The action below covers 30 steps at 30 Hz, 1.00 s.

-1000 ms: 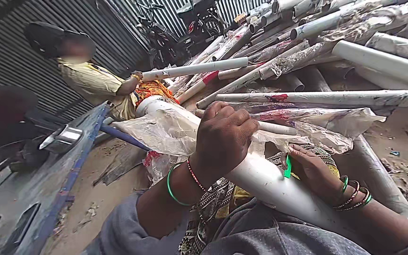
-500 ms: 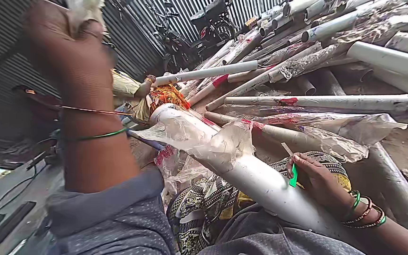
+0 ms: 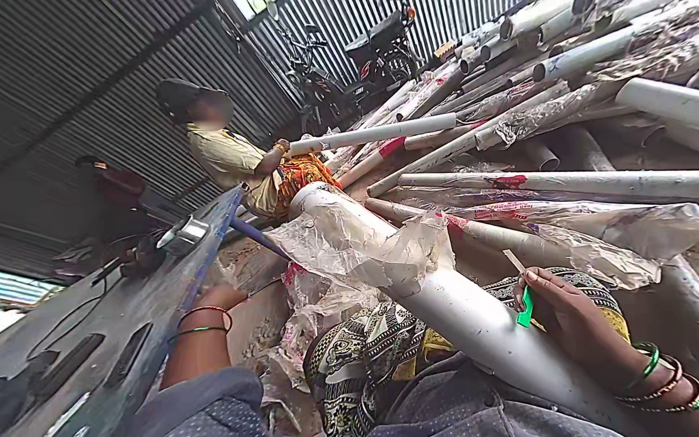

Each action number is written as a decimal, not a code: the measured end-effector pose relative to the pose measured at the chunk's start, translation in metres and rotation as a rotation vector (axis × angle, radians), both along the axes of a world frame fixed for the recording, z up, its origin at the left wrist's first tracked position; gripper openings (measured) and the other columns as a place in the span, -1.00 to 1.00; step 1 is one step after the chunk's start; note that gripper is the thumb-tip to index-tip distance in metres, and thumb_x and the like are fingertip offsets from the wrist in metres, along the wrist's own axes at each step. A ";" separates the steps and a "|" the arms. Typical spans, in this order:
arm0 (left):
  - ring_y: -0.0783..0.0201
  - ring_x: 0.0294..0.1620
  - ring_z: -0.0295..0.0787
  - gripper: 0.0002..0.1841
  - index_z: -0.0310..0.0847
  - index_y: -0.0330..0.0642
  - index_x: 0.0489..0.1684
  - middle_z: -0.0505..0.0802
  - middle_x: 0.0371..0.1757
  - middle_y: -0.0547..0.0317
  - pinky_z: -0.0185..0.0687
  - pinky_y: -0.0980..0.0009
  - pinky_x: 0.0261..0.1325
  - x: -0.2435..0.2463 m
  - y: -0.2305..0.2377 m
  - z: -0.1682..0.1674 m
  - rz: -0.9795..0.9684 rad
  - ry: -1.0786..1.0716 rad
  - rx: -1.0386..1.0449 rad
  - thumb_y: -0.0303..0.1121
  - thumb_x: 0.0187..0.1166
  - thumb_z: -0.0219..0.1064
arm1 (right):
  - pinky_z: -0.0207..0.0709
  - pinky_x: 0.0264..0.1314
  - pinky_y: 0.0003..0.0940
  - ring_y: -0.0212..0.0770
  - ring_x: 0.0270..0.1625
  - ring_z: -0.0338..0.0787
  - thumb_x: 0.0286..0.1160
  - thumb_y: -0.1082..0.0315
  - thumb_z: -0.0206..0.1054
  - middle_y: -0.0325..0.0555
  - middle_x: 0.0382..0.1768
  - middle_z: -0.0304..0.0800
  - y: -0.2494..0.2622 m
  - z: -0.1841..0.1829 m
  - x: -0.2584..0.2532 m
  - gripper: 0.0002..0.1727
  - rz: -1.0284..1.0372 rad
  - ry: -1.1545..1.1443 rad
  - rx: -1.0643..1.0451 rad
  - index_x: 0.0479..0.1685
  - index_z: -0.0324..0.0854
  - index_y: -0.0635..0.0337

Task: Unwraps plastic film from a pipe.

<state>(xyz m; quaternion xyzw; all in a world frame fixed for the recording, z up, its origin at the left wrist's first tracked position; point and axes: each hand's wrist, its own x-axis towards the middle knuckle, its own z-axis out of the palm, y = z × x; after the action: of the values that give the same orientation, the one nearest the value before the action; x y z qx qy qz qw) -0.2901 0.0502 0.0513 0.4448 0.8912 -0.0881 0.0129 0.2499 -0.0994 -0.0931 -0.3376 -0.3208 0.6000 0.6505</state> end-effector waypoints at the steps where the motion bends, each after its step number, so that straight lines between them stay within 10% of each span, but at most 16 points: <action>1: -0.49 0.71 0.19 -0.08 0.05 -0.51 0.75 0.14 0.74 -0.63 0.17 -0.31 0.64 0.000 0.000 -0.018 -0.039 -0.012 -0.039 -0.05 0.56 0.45 | 0.59 -0.39 -0.70 -0.58 -0.53 0.69 0.79 0.38 -0.18 -0.40 -0.55 0.73 0.001 -0.001 0.000 -0.63 -0.001 0.002 0.010 -0.30 0.54 0.02; 8: -0.09 -0.05 0.86 -0.69 0.82 -0.35 -0.13 0.89 -0.11 -0.18 0.67 -0.13 0.10 0.174 -0.082 -0.033 -0.893 -0.401 0.452 -0.22 0.59 0.36 | 0.63 -0.41 -0.66 -0.53 -0.54 0.71 0.81 0.36 -0.21 -0.36 -0.55 0.74 0.005 0.000 -0.001 -0.58 -0.062 0.002 -0.086 -0.34 0.56 0.03; 11: 0.35 -0.18 0.84 -0.62 0.79 -0.06 -0.30 0.91 -0.28 0.19 0.71 0.40 -0.06 0.214 -0.098 -0.051 -1.314 -0.386 0.844 0.08 0.55 0.33 | 0.63 -0.42 -0.66 -0.53 -0.54 0.71 0.82 0.36 -0.24 -0.37 -0.54 0.75 0.005 0.000 -0.002 -0.57 -0.082 0.010 -0.125 -0.33 0.56 0.01; 14: 0.29 -0.12 0.80 -0.60 0.66 -0.10 -0.34 0.83 -0.34 0.05 0.64 0.48 0.02 0.230 -0.088 -0.054 -1.338 -0.290 1.123 0.08 0.59 0.31 | 0.61 -0.41 -0.67 -0.55 -0.53 0.71 0.79 0.33 -0.22 -0.41 -0.54 0.76 0.004 -0.004 -0.001 -0.55 -0.087 -0.019 -0.093 -0.36 0.59 -0.05; 19: 0.10 0.10 0.73 -0.60 0.68 -0.34 -0.24 0.83 -0.14 -0.18 0.50 0.34 0.32 0.213 -0.055 -0.051 -1.073 -0.260 1.384 -0.07 0.50 0.36 | 0.59 -0.42 -0.66 -0.55 -0.52 0.71 0.78 0.29 -0.22 -0.42 -0.54 0.76 0.005 -0.008 0.004 -0.54 -0.056 -0.046 -0.069 -0.37 0.61 -0.11; 25: -0.03 0.65 0.43 -0.11 0.20 -0.54 0.63 0.52 0.59 -0.35 0.29 0.12 0.66 0.186 -0.023 -0.024 -1.015 -0.434 1.255 -0.07 0.40 0.44 | 0.59 -0.36 -0.64 -0.53 -0.49 0.71 0.83 0.31 -0.36 -0.43 -0.51 0.76 0.008 -0.010 0.011 -0.49 0.030 -0.049 -0.099 -0.29 0.57 -0.08; 30: 0.03 0.76 0.26 -0.64 0.80 -0.21 0.19 0.51 0.67 -0.10 0.12 0.09 0.76 0.176 0.006 0.017 -1.255 -0.529 1.026 -0.45 0.43 0.34 | 0.58 -0.34 -0.63 -0.53 -0.48 0.70 0.84 0.30 -0.35 -0.44 -0.51 0.75 0.007 -0.011 0.013 -0.52 0.075 -0.043 -0.074 -0.26 0.55 -0.07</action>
<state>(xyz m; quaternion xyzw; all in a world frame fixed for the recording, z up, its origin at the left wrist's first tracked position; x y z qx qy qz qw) -0.1142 0.0559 0.0678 0.8131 0.3769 0.4424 -0.0338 0.2626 -0.0925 -0.1040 -0.3620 -0.3246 0.6282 0.6075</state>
